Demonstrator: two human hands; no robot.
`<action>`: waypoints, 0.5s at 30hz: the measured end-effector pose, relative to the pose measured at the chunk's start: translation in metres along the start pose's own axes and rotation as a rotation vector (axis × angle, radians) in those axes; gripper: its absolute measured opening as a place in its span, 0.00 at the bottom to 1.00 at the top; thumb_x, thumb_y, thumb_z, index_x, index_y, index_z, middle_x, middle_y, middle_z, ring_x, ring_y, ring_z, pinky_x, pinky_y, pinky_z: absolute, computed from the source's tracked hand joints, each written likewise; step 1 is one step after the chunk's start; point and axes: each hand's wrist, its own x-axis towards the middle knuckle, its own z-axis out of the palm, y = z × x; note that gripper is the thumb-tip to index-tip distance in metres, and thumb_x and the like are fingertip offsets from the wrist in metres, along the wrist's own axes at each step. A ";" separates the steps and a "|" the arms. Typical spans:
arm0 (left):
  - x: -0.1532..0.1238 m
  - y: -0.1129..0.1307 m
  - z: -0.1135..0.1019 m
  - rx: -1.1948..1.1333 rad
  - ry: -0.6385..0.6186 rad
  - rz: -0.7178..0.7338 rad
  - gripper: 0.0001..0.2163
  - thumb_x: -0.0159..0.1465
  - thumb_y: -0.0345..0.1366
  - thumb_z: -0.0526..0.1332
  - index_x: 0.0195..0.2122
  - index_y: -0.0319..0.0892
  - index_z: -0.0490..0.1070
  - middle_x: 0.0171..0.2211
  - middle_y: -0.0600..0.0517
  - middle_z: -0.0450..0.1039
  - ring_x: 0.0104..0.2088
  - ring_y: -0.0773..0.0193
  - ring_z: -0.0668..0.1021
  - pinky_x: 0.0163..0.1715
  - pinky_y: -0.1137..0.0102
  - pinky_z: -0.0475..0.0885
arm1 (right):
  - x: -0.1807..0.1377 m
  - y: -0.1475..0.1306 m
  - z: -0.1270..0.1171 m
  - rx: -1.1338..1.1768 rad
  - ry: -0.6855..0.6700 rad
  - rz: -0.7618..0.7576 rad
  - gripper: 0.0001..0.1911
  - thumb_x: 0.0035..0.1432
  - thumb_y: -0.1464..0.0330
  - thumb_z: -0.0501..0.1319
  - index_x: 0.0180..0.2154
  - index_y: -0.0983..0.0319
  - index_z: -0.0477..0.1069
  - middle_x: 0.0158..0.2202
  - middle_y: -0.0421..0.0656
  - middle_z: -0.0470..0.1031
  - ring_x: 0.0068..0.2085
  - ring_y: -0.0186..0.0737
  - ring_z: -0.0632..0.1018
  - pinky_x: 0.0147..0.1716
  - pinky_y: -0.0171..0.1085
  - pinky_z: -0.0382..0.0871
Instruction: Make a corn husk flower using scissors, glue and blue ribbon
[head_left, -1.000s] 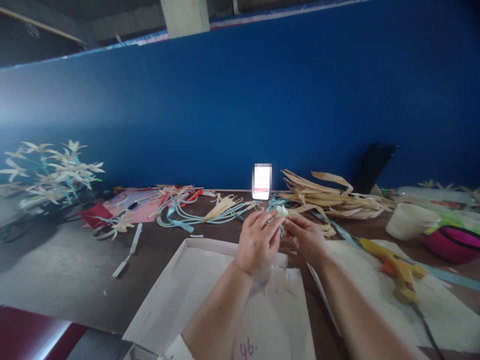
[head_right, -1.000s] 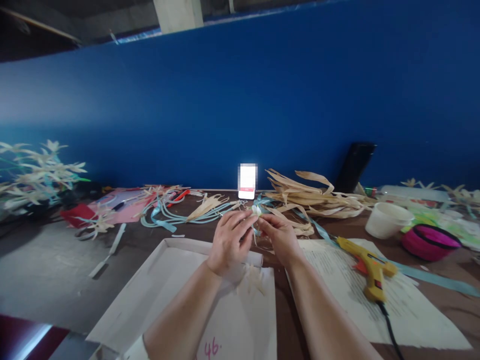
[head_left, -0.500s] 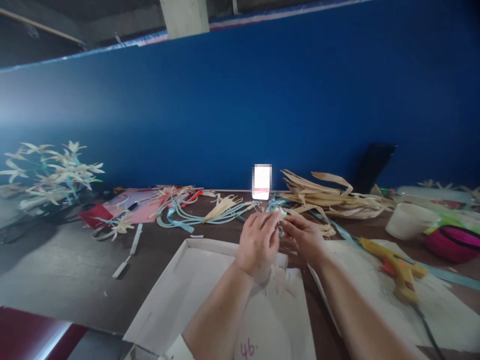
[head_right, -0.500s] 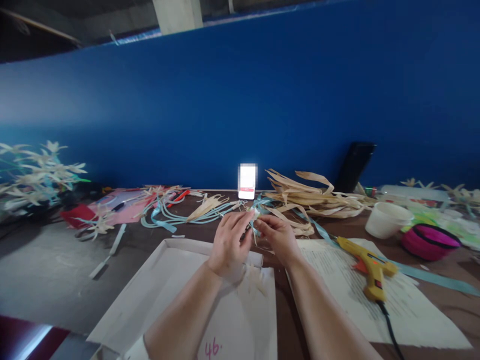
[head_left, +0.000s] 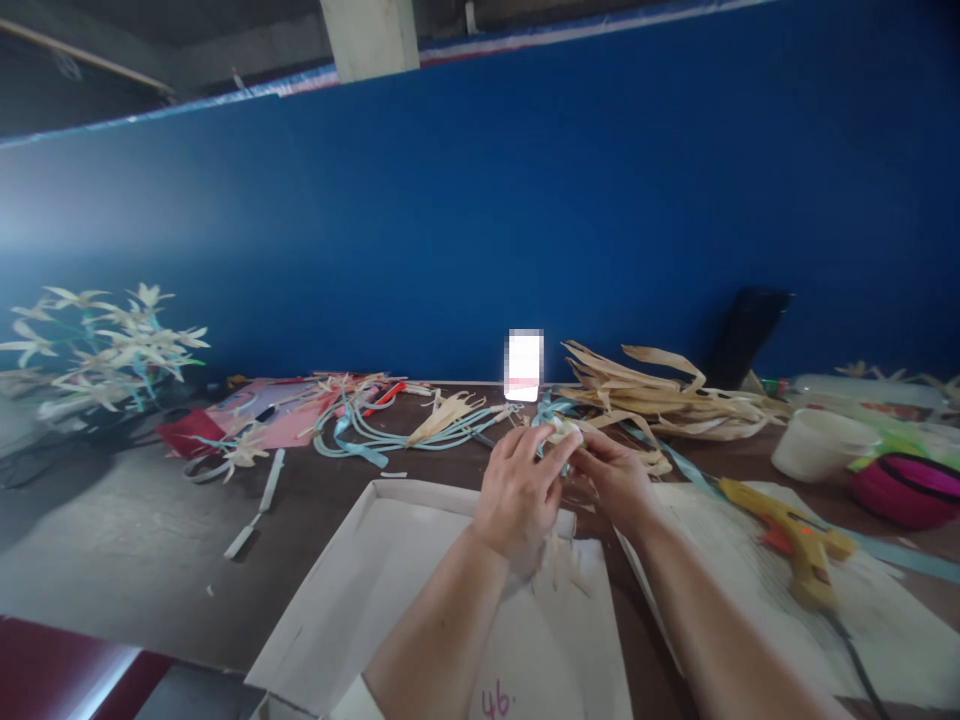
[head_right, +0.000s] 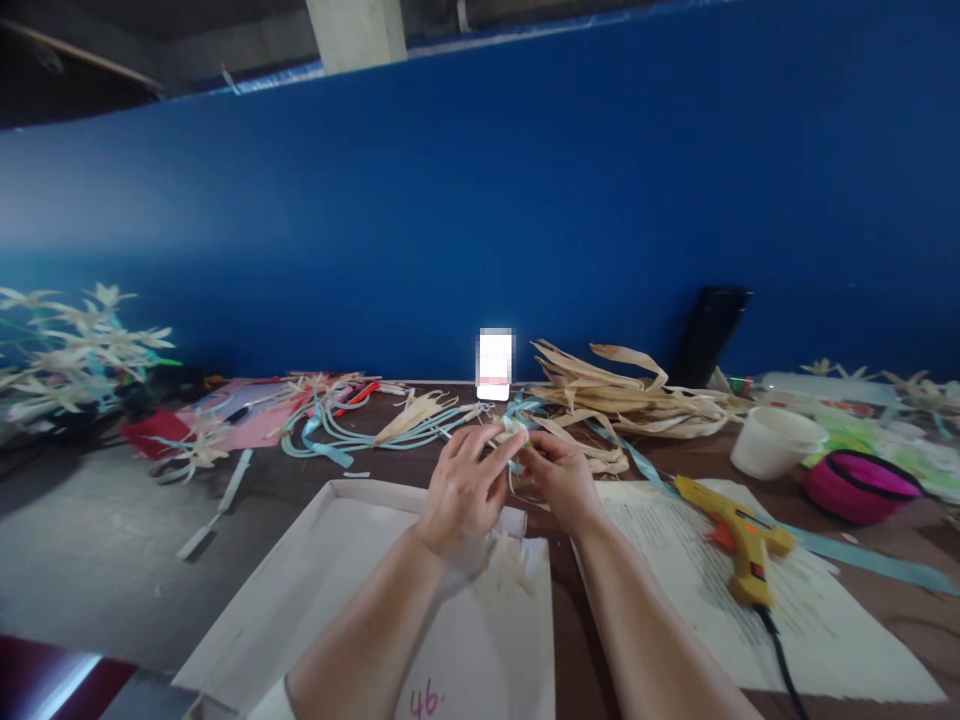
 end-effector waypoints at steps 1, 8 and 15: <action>0.000 0.000 0.000 0.001 0.002 0.003 0.27 0.58 0.25 0.53 0.58 0.51 0.59 0.56 0.49 0.62 0.54 0.56 0.65 0.53 0.56 0.64 | 0.000 0.001 0.000 0.011 0.002 0.005 0.19 0.45 0.55 0.66 0.36 0.61 0.76 0.24 0.39 0.69 0.24 0.34 0.67 0.22 0.33 0.60; 0.000 0.000 -0.003 0.041 0.016 0.044 0.26 0.58 0.27 0.55 0.58 0.50 0.60 0.62 0.52 0.55 0.59 0.53 0.59 0.56 0.53 0.60 | 0.000 0.001 -0.001 0.042 -0.032 0.019 0.14 0.47 0.57 0.66 0.33 0.60 0.75 0.21 0.37 0.67 0.23 0.32 0.67 0.23 0.32 0.59; 0.001 0.001 -0.002 0.009 -0.015 0.079 0.25 0.56 0.26 0.55 0.56 0.47 0.63 0.60 0.50 0.58 0.59 0.52 0.60 0.56 0.50 0.61 | 0.002 0.002 -0.002 0.042 -0.027 -0.068 0.15 0.48 0.58 0.65 0.36 0.59 0.76 0.29 0.40 0.73 0.29 0.37 0.71 0.30 0.36 0.65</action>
